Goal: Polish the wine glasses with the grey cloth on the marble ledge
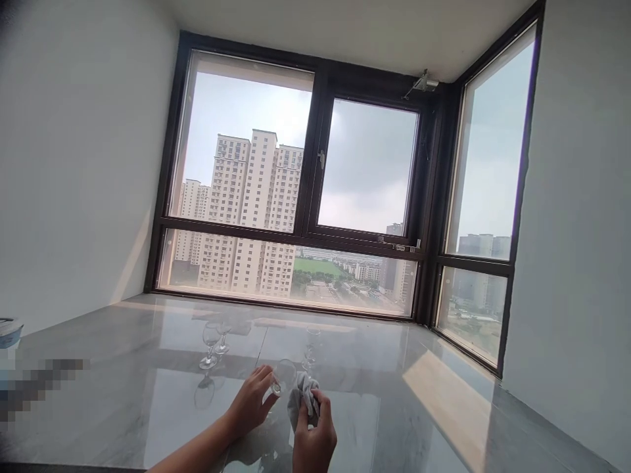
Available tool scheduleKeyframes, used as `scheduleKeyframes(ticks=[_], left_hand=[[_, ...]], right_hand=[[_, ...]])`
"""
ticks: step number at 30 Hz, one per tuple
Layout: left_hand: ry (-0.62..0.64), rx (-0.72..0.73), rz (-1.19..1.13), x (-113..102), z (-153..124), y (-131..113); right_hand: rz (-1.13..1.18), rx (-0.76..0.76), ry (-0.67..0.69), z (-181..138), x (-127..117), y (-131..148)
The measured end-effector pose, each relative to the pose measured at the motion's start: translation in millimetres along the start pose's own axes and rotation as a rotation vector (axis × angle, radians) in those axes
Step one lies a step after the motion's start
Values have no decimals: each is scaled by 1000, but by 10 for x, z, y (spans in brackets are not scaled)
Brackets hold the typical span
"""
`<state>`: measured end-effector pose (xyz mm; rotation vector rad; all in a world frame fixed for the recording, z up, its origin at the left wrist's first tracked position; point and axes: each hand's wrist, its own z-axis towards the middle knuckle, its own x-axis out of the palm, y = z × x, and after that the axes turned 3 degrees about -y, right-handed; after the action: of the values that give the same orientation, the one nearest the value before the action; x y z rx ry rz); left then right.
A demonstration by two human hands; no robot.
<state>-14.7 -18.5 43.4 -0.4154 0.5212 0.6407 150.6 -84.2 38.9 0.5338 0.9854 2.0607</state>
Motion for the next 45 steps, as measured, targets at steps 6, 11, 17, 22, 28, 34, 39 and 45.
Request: scheduleKeyframes(ticks=[6,11,17,22,28,34,39,45], left_hand=[[-119,-200,-100,-31,59,75],[-141,-513,-233,41,80,265],[-68,-595,-279,105,98,337],[144,-482,-211,130,131,275],[234,-459,-127,329,309,363],[271,-506,0,691,703,552],[342,-556,58,898,962,644],[341,-538,53,787,932,589]], right_hand=[[111,82,115,-71,9,107],[-134,305,-221,257,-302,-249],[-328,413,-108,676,-548,-651],[-374,283,67,663,-567,-621],[-331,235,33,639,-576,-624],[-304,231,19,631,-554,-726],[-317,190,2,614,-548,-720],[-324,187,2,605,-563,-711]])
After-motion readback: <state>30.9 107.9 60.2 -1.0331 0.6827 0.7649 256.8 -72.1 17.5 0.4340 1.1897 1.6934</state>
